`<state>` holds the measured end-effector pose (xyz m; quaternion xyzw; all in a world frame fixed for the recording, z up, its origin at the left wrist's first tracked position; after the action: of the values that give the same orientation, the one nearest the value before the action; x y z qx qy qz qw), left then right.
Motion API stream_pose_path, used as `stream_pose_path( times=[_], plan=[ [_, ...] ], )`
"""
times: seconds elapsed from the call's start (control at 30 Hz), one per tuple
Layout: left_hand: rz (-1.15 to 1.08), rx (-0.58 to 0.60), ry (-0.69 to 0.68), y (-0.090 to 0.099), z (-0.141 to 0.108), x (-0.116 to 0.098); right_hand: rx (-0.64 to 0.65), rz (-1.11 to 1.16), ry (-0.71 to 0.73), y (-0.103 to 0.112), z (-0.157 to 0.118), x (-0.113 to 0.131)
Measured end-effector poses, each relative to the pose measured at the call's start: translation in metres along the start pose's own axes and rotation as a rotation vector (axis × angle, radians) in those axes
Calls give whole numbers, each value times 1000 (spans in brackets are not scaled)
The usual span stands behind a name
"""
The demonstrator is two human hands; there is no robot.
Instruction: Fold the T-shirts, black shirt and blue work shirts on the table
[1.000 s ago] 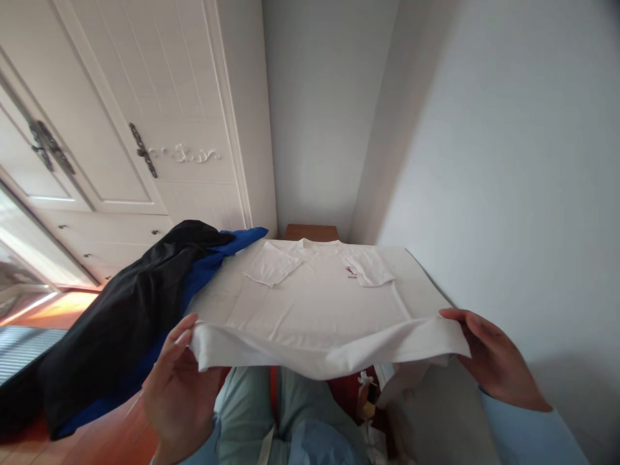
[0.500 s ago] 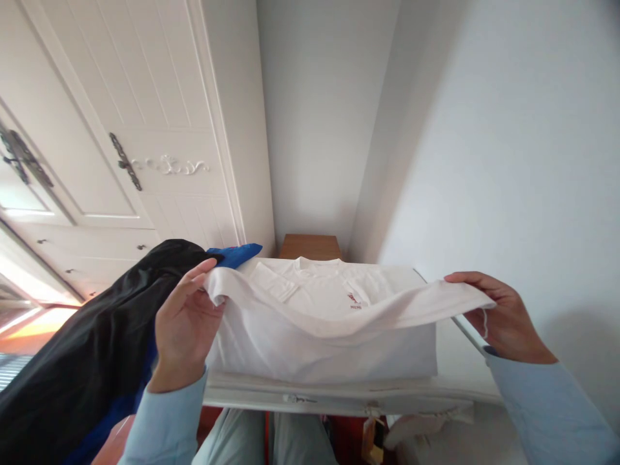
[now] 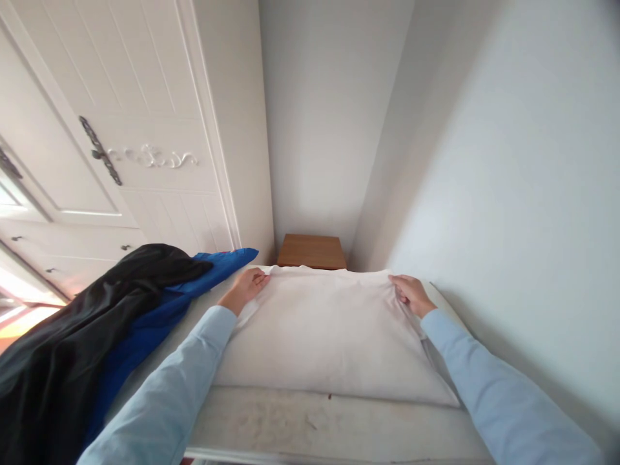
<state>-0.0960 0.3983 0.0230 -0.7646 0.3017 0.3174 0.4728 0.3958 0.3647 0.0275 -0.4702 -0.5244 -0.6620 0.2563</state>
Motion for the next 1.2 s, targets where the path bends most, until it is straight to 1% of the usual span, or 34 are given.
stream_pose_path(
  times=[0.07, 0.17, 0.23, 0.3, 0.37, 0.43, 0.5, 0.57, 0.67, 0.73, 0.77, 0.83, 0.9, 0.97, 1.1, 1.2],
  plan=[
    [16, 65, -15, 0, 0, -6, 15, -22, 11, 6, 3, -2],
    [42, 154, -58, -7, -1, -17, 4, -67, 28, 17, 8, 0],
    [77, 160, -113, -10, 1, -23, -5, -117, -10, 21, 9, -3],
    [119, 126, -182, -12, 5, -26, -7, -182, -76, 20, 8, -8],
    [166, 106, -247, -14, 8, -26, -17, -232, -114, 19, 6, -12],
    [232, 135, -297, -18, 9, -25, -41, -249, -112, 21, 4, -11],
    [372, 195, -362, -20, 6, -24, -68, -270, -79, 25, 0, -6],
    [598, 272, -463, -21, -4, -23, -71, -332, -8, 29, -8, 1],
    [1002, 467, -644, -25, -28, -13, -9, -475, 129, 29, -32, 11],
    [1203, 592, -707, -24, -44, 0, 52, -569, 145, 29, -51, 8],
    [1277, 637, -714, -22, -50, 7, 77, -614, 124, 30, -59, 4],
    [1391, 689, -701, -16, -56, 21, 116, -671, 46, 34, -72, -7],
    [1477, 707, -674, -10, -57, 32, 143, -658, -21, 37, -79, -17],
    [1537, 702, -662, -4, -55, 40, 156, -618, -35, 36, -82, -21],
    [1626, 702, -679, -1, -53, 47, 146, -608, -3, 32, -83, -18],
    [1663, 699, -679, -1, -53, 47, 149, -497, -48, 34, -85, -18]
  ],
)
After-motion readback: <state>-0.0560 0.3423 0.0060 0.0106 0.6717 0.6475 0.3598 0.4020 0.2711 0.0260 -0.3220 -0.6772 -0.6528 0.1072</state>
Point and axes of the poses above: each hand's wrist, its own z-axis towards the middle knuckle, its own y-axis out of the back of the hand, x = y × z, the point moved 9 cm from there along z, towards the middle knuckle, and after that the axes turned 9 degrees about -z, right-handed, at the moved point
